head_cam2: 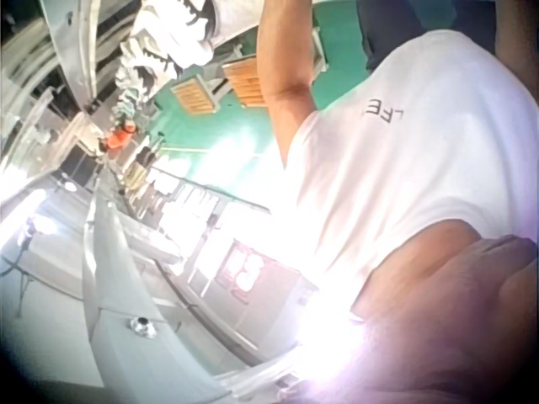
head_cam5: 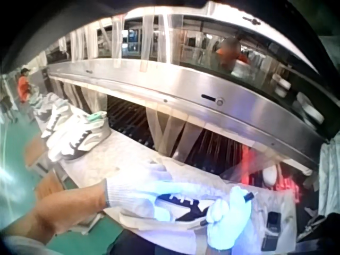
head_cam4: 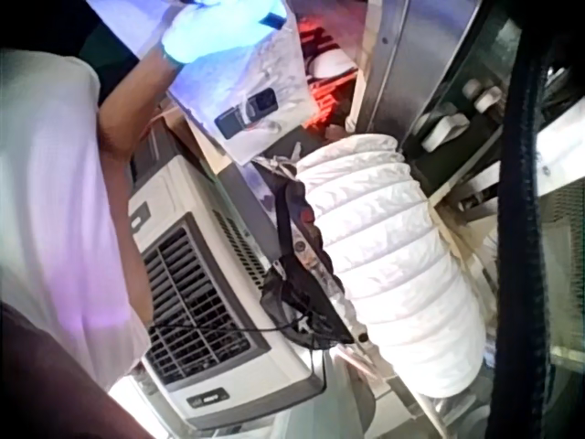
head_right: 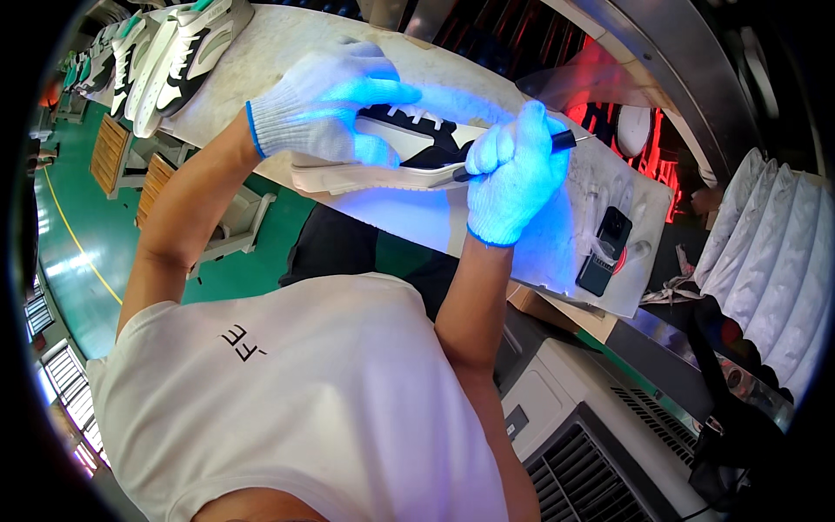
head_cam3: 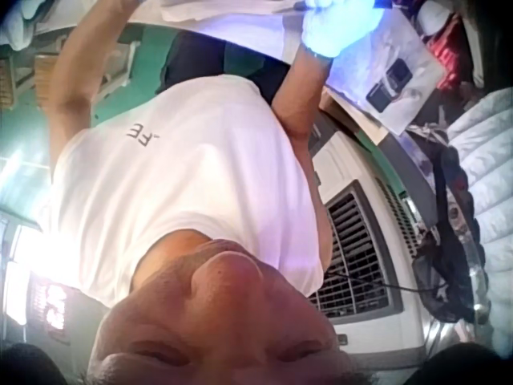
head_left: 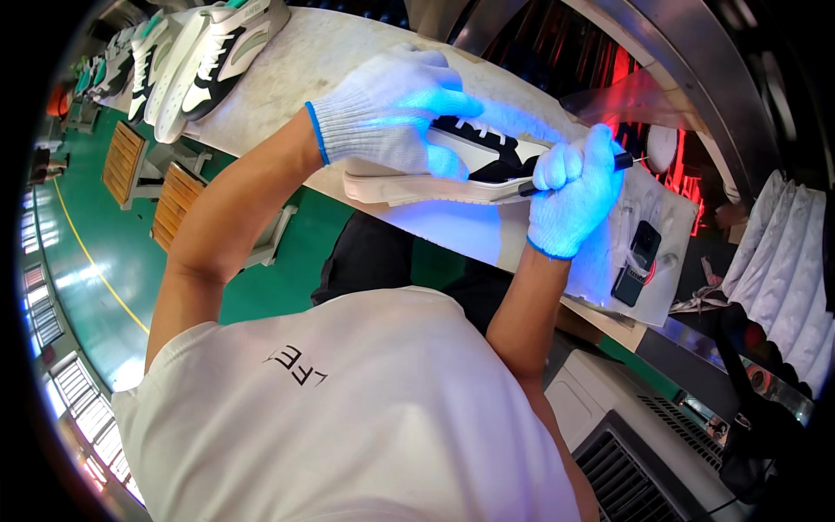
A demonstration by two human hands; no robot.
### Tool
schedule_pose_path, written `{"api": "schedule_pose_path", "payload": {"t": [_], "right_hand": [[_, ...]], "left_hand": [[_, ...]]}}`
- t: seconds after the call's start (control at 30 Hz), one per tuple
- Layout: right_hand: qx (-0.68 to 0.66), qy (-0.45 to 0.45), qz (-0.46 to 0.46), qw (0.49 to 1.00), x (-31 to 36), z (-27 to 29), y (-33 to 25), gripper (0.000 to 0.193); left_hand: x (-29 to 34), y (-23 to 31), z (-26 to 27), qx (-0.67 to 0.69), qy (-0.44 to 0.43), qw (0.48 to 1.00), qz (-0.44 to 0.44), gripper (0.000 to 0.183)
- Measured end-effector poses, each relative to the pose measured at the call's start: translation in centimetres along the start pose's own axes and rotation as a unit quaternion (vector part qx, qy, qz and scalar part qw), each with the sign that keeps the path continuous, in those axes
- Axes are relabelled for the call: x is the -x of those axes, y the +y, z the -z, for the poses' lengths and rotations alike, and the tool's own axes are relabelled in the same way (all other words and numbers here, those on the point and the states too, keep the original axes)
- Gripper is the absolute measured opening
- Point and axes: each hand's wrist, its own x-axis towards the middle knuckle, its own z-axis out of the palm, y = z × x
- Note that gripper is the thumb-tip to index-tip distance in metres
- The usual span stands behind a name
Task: The person inserts a white insole into a white and black sneaker, then uses a black tool to press and adjust the insole and shoe components. The person repeats this process for a second sneaker, ensuring the insole is properly seated and the shoe structure is firm.
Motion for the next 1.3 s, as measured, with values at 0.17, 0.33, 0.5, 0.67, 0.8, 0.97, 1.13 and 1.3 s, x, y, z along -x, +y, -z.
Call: {"api": "schedule_pose_path", "payload": {"t": [0.17, 0.33, 0.5, 0.67, 0.8, 0.97, 1.13, 1.3], "right_hand": [[0.013, 0.060, 0.001, 0.998, 0.7, -0.9, -0.3, 0.031], [0.045, 0.078, 0.027, 0.996, 0.8, -1.0, -0.1, 0.030], [0.069, 0.078, 0.045, 0.994, 0.9, -1.0, 0.2, 0.027], [0.072, 0.108, 0.022, 0.991, 1.0, -1.9, -0.1, 0.021], [0.085, 0.123, 0.022, 0.989, 1.1, -2.7, -0.3, 0.024], [0.082, 0.141, -0.001, 0.987, 0.9, -2.8, -0.2, 0.023], [0.095, 0.118, -0.015, 0.988, 0.9, -2.4, -0.3, 0.026], [0.110, 0.151, -0.025, 0.982, 0.9, -3.0, -0.6, 0.025]], "left_hand": [[0.1, 2.4, 1.7, -0.005, -0.026, 1.000, 0.012, 0.085], [0.2, 3.3, 0.9, -0.108, -0.027, 0.994, 0.018, 0.087], [-0.3, 4.8, 0.7, -0.140, -0.064, 0.985, 0.073, 0.092], [-0.5, 5.5, 0.2, -0.186, -0.062, 0.977, 0.089, 0.088], [-0.8, 5.9, 0.1, -0.193, -0.060, 0.974, 0.104, 0.086], [-1.4, 6.5, 0.1, -0.190, -0.104, 0.967, 0.133, 0.095], [-1.7, 6.6, 0.0, -0.196, -0.108, 0.965, 0.133, 0.090], [-1.9, 7.6, 0.3, -0.175, -0.124, 0.963, 0.163, 0.083]]}}
